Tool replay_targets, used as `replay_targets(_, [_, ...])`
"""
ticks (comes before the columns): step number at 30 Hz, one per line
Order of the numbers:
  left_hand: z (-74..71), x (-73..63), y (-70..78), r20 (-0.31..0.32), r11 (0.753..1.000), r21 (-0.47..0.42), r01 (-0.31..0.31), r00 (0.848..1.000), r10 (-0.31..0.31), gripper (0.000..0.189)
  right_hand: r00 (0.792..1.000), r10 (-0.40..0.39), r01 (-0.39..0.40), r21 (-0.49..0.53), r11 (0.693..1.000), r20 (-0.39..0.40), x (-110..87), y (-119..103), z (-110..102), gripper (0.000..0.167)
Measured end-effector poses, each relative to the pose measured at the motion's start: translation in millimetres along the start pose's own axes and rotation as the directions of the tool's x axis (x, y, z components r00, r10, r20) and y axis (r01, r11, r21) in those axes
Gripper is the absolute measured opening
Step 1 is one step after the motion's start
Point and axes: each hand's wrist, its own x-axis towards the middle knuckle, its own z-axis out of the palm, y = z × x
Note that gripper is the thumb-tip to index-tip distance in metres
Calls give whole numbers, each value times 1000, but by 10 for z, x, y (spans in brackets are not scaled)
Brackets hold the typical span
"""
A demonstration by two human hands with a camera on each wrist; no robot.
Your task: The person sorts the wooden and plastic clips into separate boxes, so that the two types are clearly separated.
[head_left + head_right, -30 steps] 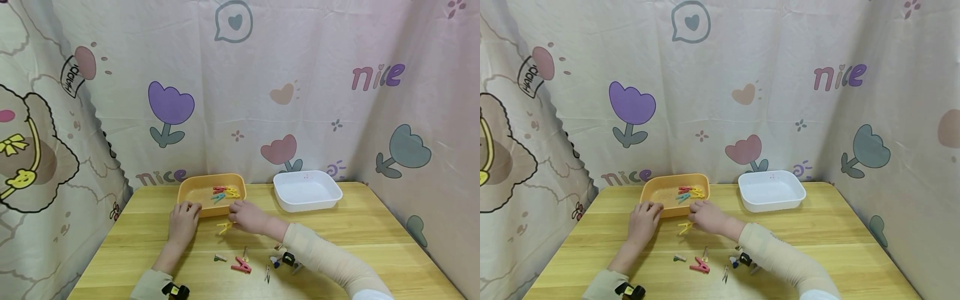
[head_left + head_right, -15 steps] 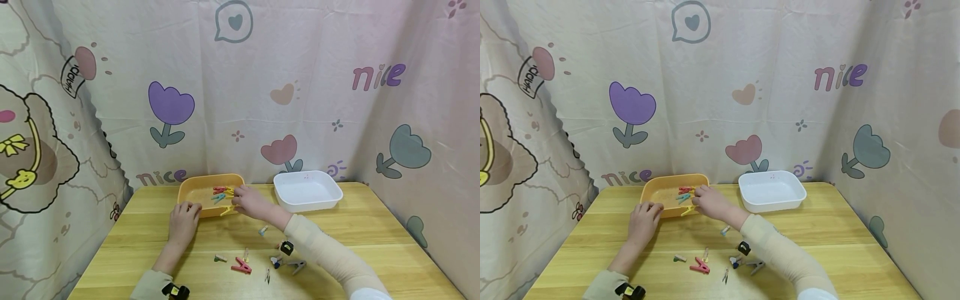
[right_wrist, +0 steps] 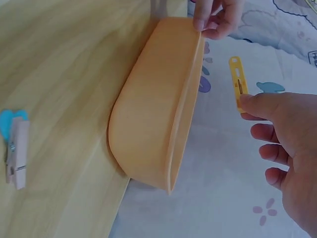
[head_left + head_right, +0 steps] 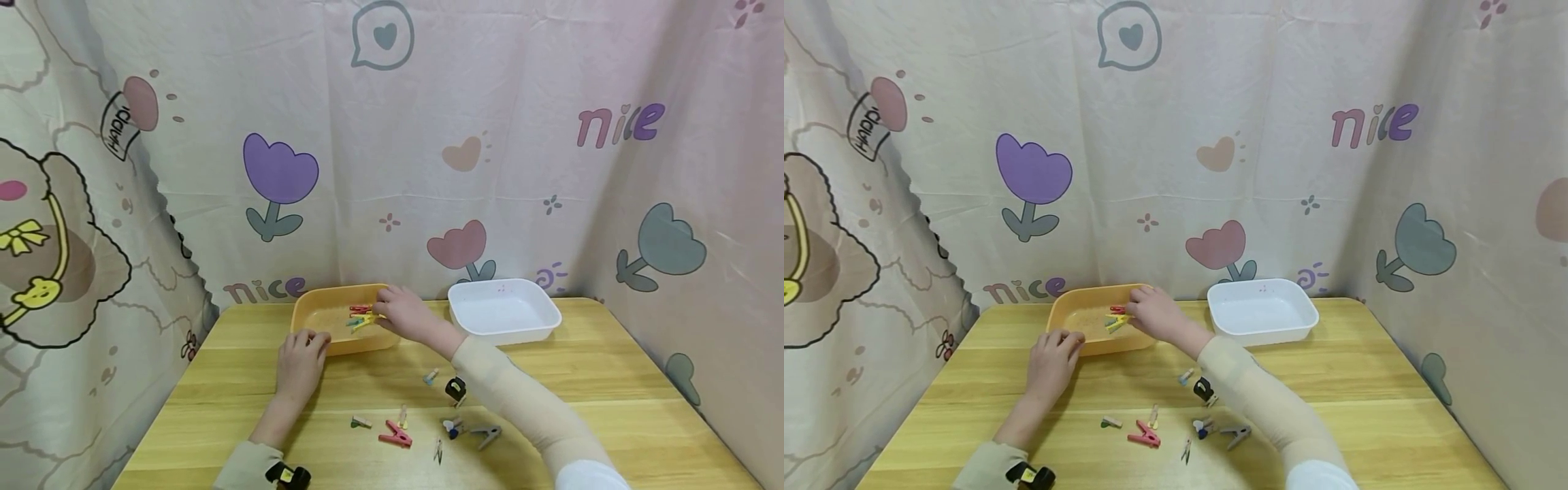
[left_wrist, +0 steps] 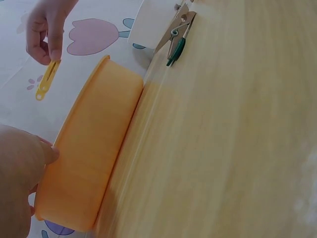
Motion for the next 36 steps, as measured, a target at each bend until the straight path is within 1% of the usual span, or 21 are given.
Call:
replay_targets(5, [13, -5, -6, -16, 1000, -5, -16, 1000, 16, 15, 999, 45, -45, 3, 999, 11, 109, 37, 70, 13])
replay_targets(11, [11, -3, -3, -15, 1000, 4, -16, 1000, 16, 15, 998, 68, -68, -2, 998, 9, 271, 71, 142, 12])
replay_targets(16, [-4, 1, 8, -11, 1000, 1, -10, 1000, 10, 16, 994, 95, -95, -15, 995, 45, 419, 86, 171, 14])
replay_targets(22, [6, -4, 6, -31, 1000, 3, -29, 999, 29, 17, 989, 128, -127, -14, 992, 76, 592, 95, 213, 14])
replay_targets(31, [31, -4, -11, -60, 999, 3, -47, 997, 47, 17, 984, 169, -169, -8, 986, 49, 793, 106, 264, 10])
replay_targets(36, [32, -6, -18, -66, 999, 0, -49, 997, 49, 16, 976, 202, -203, -5, 979, 83, 885, 101, 281, 12])
